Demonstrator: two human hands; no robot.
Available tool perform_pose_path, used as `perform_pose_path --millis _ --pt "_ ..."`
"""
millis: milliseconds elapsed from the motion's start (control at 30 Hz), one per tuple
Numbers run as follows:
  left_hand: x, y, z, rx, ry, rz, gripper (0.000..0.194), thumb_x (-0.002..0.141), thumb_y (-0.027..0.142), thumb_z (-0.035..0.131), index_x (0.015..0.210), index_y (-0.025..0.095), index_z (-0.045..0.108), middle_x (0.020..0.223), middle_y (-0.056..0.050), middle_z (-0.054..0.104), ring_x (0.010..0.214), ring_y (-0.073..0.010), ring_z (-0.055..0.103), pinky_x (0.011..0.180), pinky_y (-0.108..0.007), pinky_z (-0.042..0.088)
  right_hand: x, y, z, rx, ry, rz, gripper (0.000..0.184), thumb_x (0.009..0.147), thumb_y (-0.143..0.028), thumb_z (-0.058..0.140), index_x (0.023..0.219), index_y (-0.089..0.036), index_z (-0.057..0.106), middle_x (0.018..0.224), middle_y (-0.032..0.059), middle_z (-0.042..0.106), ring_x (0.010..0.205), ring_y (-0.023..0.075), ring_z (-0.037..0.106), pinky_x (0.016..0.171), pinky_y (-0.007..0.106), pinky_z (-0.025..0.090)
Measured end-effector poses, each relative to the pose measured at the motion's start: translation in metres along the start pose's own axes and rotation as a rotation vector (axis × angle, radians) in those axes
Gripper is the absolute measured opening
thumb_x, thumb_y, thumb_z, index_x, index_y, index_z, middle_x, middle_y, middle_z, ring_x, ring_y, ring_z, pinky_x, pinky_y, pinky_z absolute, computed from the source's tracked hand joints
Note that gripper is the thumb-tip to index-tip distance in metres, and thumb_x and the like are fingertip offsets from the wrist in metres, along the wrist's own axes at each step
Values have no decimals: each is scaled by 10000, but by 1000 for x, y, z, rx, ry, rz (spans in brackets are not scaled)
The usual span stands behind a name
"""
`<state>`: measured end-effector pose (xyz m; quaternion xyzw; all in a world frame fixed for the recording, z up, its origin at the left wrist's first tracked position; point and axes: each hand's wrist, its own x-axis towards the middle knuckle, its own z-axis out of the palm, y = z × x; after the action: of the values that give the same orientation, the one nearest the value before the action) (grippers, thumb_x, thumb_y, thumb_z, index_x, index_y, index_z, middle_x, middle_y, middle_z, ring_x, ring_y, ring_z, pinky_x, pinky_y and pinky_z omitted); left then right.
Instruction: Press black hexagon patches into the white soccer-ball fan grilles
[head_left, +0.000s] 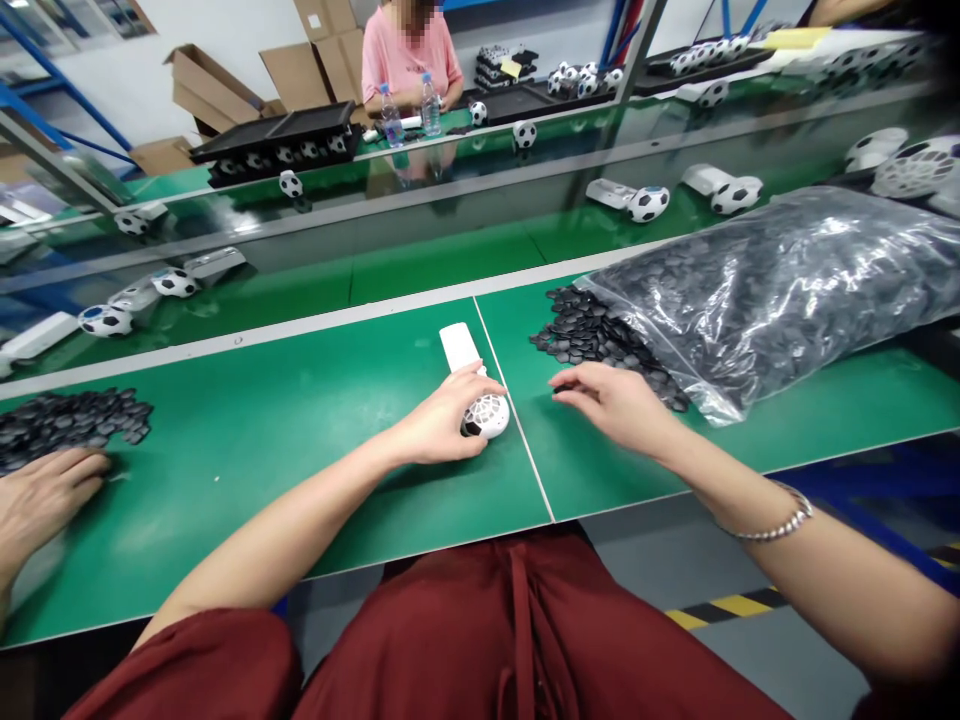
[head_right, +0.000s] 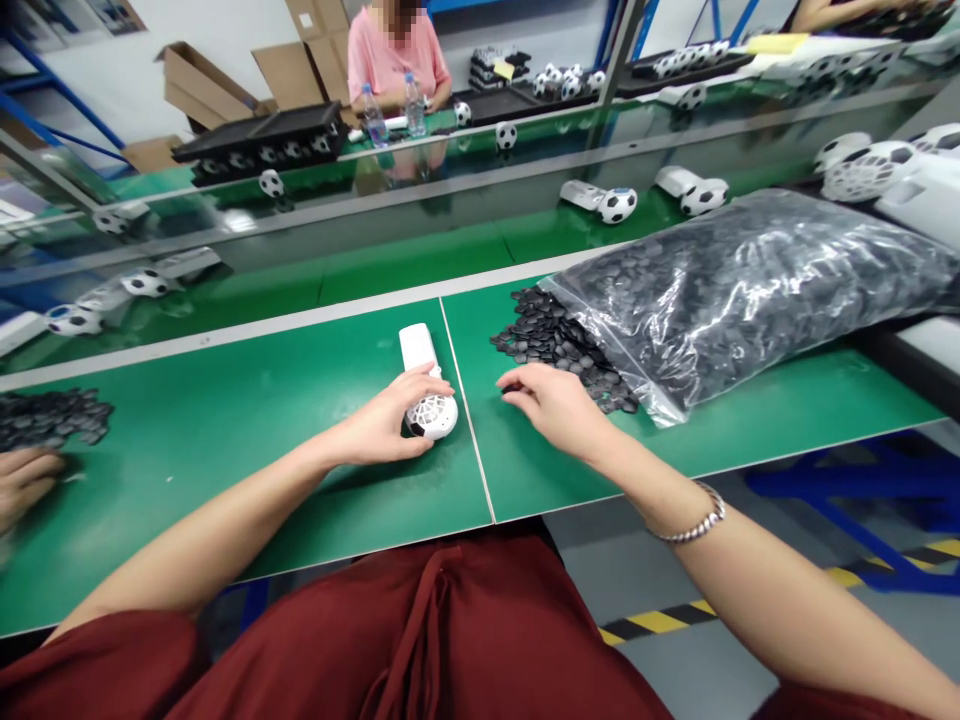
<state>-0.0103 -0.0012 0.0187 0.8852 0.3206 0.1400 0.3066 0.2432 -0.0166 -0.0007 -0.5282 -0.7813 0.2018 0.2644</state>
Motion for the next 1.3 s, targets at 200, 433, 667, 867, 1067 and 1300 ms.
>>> perform_pose_path --millis 200,433,667,867,1067,1300 --pt "1 0 8 -19 42 -20 563 634 131 568 1173 215 426 1280 -74 454 1352 -264 174 1089 -476 236 -3 -35 16 438 -59 -17 80 777 -283 608 760 -204 614 828 28 634 791 178 591 743 317 486" --pt "4 6 11 -82 88 -93 469 673 251 652 1101 202 466 1230 -89 495 1345 -275 188 1072 -484 250 6 -38 28 443 -116 -33 75 798 -220 573 782 -206 646 808 8 636 784 161 576 754 299 448" --pt "5 7 18 -76 149 -109 337 737 244 586 1053 219 471 1201 -83 507 1338 -267 206 1053 -502 271 12 -40 33 529 -115 48 67 757 -243 613 727 -185 599 725 -2 613 699 149 560 683 287 451" --pt "5 5 18 -80 147 -82 300 742 208 566 1025 217 468 1175 -86 494 1335 -236 213 1064 -464 279 14 -42 41 579 -156 72 137 759 -284 609 707 -179 539 655 -27 545 589 113 492 564 245 416" --pt "6 5 15 -90 119 -113 377 684 148 593 1040 200 478 1223 -96 483 1338 -238 221 1071 -453 268 5 -9 17 98 -80 24 130 796 -317 581 769 -189 578 736 16 574 684 163 534 633 293 439" --pt "3 2 8 -127 59 -48 376 706 235 633 1042 218 464 1196 -71 511 1342 -241 208 1081 -454 243 -9 30 -9 -425 -77 164 104 785 -214 581 860 -160 629 828 76 618 737 213 599 689 333 476"
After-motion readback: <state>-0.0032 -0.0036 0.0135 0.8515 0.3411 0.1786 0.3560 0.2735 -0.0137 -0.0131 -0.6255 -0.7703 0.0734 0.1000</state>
